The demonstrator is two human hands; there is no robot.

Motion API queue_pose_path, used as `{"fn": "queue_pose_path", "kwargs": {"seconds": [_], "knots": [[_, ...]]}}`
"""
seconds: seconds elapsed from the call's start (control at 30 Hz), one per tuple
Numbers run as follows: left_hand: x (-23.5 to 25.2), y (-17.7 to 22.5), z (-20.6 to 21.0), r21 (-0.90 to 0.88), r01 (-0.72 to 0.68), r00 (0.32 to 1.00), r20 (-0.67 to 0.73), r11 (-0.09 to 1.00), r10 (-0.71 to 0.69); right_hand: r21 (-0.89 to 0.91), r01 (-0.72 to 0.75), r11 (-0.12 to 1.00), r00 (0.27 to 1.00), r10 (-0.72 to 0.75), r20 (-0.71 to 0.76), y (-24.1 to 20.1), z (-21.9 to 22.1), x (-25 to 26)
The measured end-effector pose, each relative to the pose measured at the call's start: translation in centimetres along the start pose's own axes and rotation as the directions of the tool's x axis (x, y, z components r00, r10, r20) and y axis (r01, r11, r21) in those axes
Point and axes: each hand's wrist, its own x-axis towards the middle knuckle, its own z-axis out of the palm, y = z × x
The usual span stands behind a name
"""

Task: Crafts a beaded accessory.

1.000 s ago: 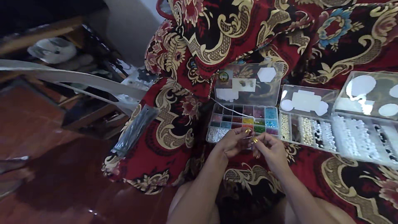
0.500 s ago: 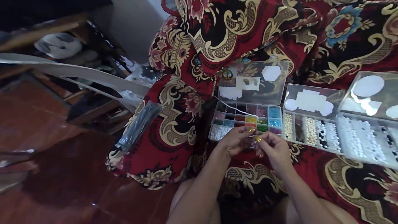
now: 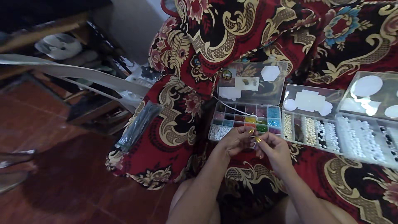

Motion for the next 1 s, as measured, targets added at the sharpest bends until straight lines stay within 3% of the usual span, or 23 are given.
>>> {"fn": "queue_pose_path", "kwargs": {"seconds": [0.53, 1.0], "knots": [[-0.1, 0.2, -1.1, 0.144, -0.094, 0.99, 0.116, 0.985, 0.077, 0.15, -0.079, 0.985, 0.994, 0.067, 0.089, 0.0, -0.4, 0.0], [0.4, 0.3, -1.5, 0.162, -0.112, 0.981, 0.173, 0.98, 0.083, 0.298, -0.193, 0.935, 0.976, 0.151, 0.159, -0.3, -0.7, 0.2]]}}
